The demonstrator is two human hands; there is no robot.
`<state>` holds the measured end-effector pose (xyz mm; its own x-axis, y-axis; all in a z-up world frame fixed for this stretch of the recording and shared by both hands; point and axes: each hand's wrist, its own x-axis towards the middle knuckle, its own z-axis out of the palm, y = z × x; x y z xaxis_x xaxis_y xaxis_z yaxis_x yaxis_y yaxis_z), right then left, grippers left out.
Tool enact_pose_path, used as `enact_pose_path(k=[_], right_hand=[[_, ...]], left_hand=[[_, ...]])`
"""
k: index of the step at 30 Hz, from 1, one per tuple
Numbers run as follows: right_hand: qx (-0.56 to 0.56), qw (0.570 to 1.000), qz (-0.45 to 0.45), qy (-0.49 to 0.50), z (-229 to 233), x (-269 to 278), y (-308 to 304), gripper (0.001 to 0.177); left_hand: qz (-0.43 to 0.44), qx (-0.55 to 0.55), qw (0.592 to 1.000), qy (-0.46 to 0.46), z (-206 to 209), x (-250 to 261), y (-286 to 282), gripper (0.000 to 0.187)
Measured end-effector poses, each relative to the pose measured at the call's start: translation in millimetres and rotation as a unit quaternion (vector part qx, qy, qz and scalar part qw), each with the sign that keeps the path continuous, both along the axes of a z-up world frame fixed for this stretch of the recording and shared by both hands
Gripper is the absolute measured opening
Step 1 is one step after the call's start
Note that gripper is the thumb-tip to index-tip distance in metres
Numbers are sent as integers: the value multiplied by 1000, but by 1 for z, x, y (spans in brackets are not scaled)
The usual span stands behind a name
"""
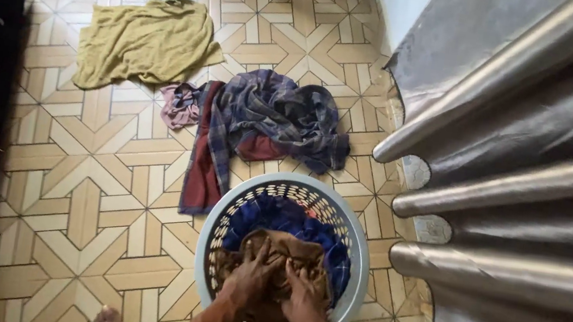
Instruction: Picking up various pieces of clothing from the floor and placing them into a laundry basket.
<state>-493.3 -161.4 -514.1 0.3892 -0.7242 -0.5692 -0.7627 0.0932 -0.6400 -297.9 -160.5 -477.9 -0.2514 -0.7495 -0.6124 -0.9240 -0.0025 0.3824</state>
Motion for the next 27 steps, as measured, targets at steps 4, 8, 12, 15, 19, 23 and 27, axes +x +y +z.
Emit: enact_pose_path(k=[4,8,12,15,19,23,27], right_hand=[[-75,989,70,105,24,7,-5,92],[11,987,111,112,20,26,-23,99],[293,904,150,273,106,63,-68,108],[77,964,128,221,115,58,-76,81],[-54,988,131,55,174,71,-122,59],[-9,989,97,112,185,102,-161,54],[5,994,84,71,186,134,-195,50]], left_hand=[[48,-88,994,50,0,-3,2,67],[103,-70,987,99,65,22,-10,68],[125,-73,970,196,85,29,-34,49],[137,-81,955,249,97,52,-56,37],[145,-91,940,294,117,67,-84,31],[200,-158,919,300,146,110,-114,27],[241,-166,904,312,165,150,-142,27]])
